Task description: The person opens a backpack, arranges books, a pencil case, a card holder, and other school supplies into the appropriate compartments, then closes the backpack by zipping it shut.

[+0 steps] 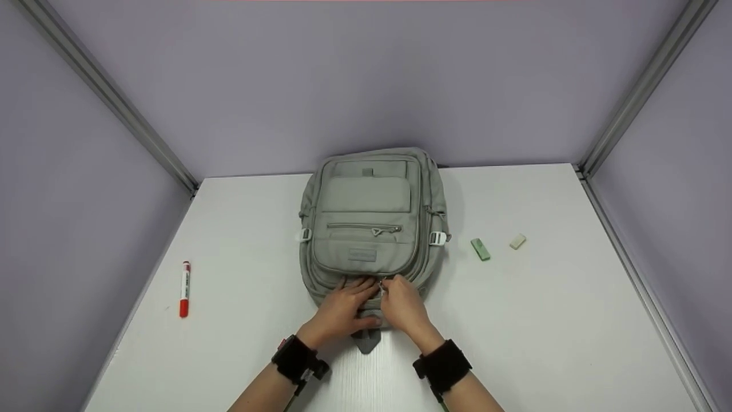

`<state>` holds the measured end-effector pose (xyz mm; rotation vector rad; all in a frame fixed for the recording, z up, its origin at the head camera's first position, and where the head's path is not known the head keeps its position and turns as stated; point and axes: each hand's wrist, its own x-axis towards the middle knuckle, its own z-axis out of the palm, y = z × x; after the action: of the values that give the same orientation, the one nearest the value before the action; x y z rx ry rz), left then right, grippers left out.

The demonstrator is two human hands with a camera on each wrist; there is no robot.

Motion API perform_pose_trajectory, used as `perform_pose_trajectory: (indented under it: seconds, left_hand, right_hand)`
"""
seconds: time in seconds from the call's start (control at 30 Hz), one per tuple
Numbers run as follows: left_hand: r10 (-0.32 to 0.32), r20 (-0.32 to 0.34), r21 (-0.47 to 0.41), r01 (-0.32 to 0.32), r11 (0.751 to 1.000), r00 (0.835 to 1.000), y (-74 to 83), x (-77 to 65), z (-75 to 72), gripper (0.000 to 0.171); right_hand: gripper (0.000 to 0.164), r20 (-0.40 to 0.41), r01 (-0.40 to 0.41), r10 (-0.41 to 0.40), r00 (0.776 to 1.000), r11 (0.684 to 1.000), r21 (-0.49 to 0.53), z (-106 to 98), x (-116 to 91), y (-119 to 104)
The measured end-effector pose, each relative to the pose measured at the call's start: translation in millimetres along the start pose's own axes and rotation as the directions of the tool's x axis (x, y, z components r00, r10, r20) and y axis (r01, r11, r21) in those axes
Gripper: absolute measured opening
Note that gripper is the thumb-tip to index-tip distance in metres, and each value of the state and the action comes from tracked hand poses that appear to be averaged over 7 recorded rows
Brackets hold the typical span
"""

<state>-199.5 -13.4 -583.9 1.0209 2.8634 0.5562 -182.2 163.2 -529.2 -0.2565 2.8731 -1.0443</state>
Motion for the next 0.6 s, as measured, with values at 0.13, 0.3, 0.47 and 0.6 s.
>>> perform_pose_trajectory:
  seconds: [0.13, 0.3, 0.47, 0.6]
  left_hand:
    - [0.021, -0.024, -0.152, -0.024, 0.988, 1.0, 3.0, 5.2, -8.9, 0.038]
    - [-0.097, -0.136, -0.358, 0.042, 0.933, 0.986, 12.9, 16.1, -11.0, 0.02]
    - [-0.263, -0.17, -0.535, 0.136, 0.834, 0.95, 20.6, 26.9, -11.1, 0.027]
    - [-0.303, -0.179, -0.522, 0.171, 0.836, 0.936, 23.9, 30.1, -10.3, 0.017]
  right_hand:
    - [0.023, -0.06, -0.019, 0.021, 0.998, 0.999, 0.042, 5, 3, 1]
    - [0.02, -0.112, -0.022, 0.033, 0.993, 0.996, 0.091, 6, 4, 2]
    - [0.017, -0.13, 0.021, -0.011, 0.991, 0.997, 0.075, 8, 2, 4]
    - [0.019, -0.09, 0.061, -0.055, 0.994, 0.996, 0.067, 6, 1, 6]
